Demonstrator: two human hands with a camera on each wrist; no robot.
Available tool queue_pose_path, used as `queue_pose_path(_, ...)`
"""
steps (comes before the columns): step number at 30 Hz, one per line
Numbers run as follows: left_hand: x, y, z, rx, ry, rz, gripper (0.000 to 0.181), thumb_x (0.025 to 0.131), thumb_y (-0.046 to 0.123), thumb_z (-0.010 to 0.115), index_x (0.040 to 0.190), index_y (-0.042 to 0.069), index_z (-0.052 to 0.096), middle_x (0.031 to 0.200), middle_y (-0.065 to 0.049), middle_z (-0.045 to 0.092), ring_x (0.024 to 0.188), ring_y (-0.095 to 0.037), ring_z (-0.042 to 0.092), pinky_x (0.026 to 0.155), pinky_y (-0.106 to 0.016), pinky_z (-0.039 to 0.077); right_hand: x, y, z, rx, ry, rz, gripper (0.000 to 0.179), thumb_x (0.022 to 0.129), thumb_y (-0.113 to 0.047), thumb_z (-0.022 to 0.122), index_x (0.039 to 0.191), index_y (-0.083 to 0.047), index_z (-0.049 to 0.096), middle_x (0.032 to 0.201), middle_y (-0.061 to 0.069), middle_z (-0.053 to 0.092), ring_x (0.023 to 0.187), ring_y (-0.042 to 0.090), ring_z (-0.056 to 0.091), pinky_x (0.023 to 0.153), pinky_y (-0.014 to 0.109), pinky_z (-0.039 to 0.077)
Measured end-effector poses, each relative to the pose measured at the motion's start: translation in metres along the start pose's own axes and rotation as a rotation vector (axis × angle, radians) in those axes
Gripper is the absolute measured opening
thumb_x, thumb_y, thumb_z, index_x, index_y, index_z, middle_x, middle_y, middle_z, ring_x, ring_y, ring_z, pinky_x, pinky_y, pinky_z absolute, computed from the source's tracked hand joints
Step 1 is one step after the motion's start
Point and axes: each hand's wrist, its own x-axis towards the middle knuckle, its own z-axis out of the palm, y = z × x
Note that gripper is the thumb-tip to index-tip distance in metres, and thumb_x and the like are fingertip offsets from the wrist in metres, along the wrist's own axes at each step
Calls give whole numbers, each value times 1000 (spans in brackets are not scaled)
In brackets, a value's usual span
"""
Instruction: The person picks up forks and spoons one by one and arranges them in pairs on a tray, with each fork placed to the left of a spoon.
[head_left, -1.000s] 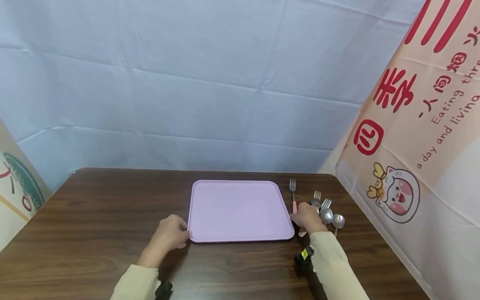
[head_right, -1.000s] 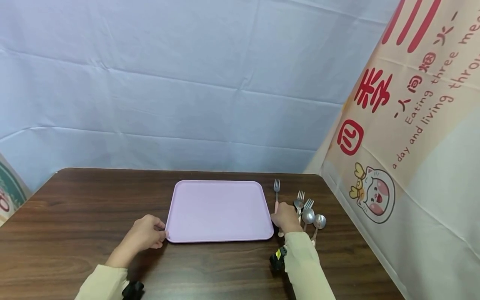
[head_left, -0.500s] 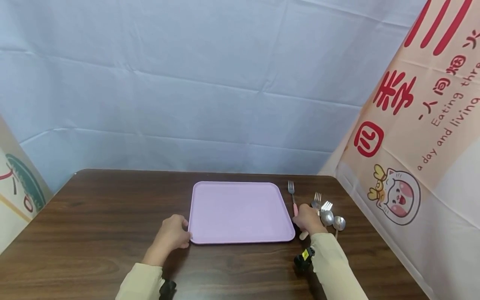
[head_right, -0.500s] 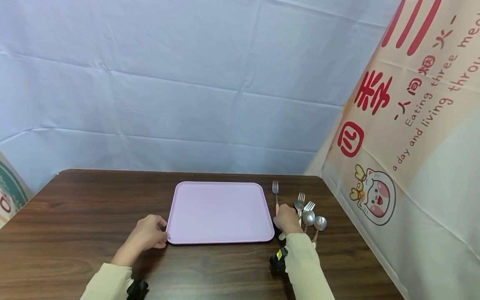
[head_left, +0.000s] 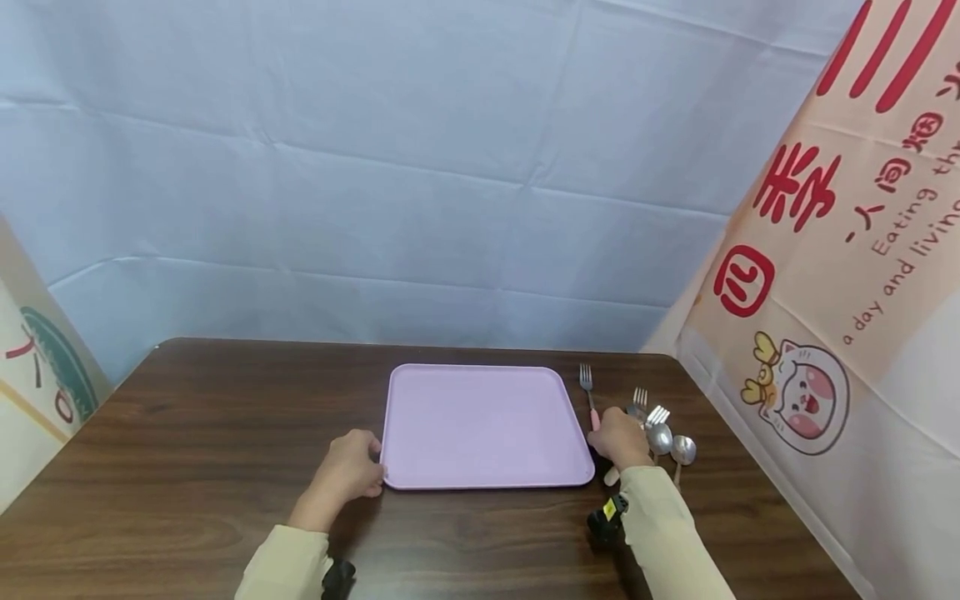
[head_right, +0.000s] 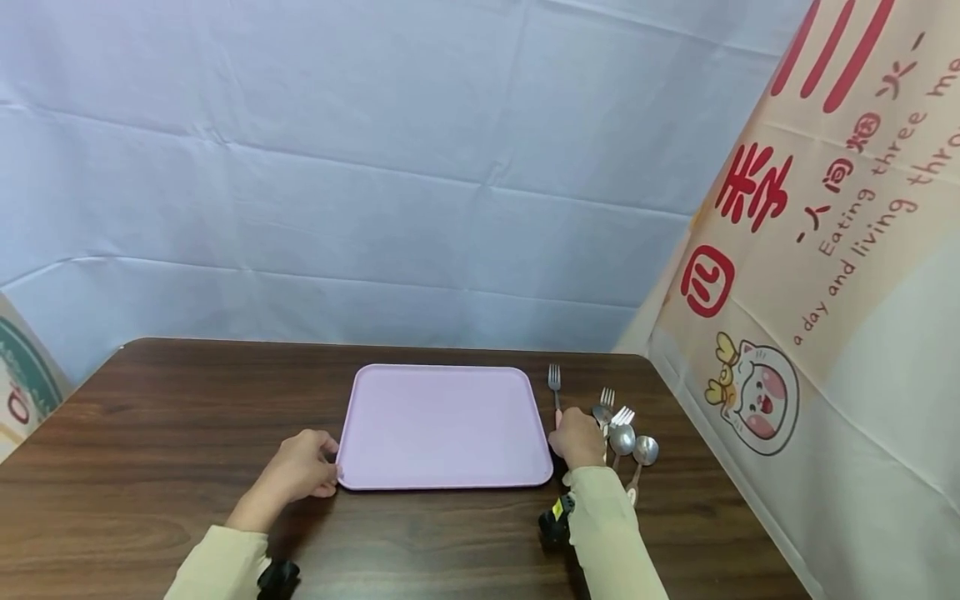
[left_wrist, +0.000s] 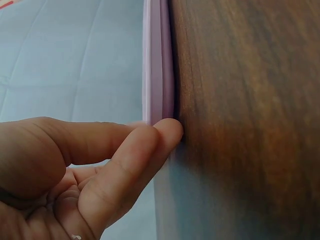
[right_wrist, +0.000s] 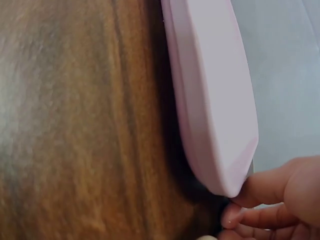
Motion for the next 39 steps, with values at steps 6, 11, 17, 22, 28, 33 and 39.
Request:
queue_pose_path(6,1,0,0,22,-7,-5,27,75,-11,62,100,-16,54,66,-12,56,50,-17,61,45,-25,54,1,2,1,12,16,-9,19,79,-15,63,68,-1,55,72,16,57,66,31,53,49,36,45)
queue_pose_path(11,0,1,0,45,-6,-10,26,75,-10,62,100,-14,54,62,-10,56,48,-15,59,44,-24,53,-1,4,0,21,13,-52,19,75,-14,63,64,-1,54,57,9,55,58,28,54,52,37,47)
queue_pose_path(17,0,0,1,49,-9,-1,25,75,-10,61,99,-13,53,59,-9,55,46,-14,58,41,-24,52,-1,5,-2,43,-18,-70,18,75,-12,63,63,-1,55,48,5,55,53,25,55,55,36,48)
queue_pose_path(22,0,0,1,68,-5,5,25,75,-10,61,98,-12,53,61,-9,55,46,-14,58,41,-24,52,-3,8,-2,76,-30,-71,19,74,-11,62,59,-1,58,47,4,54,49,22,55,50,31,46)
queue_pose_path(28,0,2,1,96,-11,17,25,75,-8,61,98,-13,52,69,-13,54,48,-14,59,43,-24,52,-5,11,-10,159,28,-91,22,73,-12,61,53,-3,62,45,2,53,46,19,52,48,28,43)
queue_pose_path(33,0,2,0,96,-12,11,26,76,-8,61,100,-13,52,68,-12,54,48,-14,58,43,-24,52,-4,9,-17,182,26,-94,23,73,-12,62,50,-5,62,44,1,52,45,17,51,46,27,40)
queue_pose_path(39,0,0,0,94,-12,5,26,75,-8,60,100,-12,52,64,-10,54,46,-13,58,42,-23,51,-5,10,-15,151,24,-83,23,72,-13,63,51,-6,63,45,0,54,46,17,52,48,27,41)
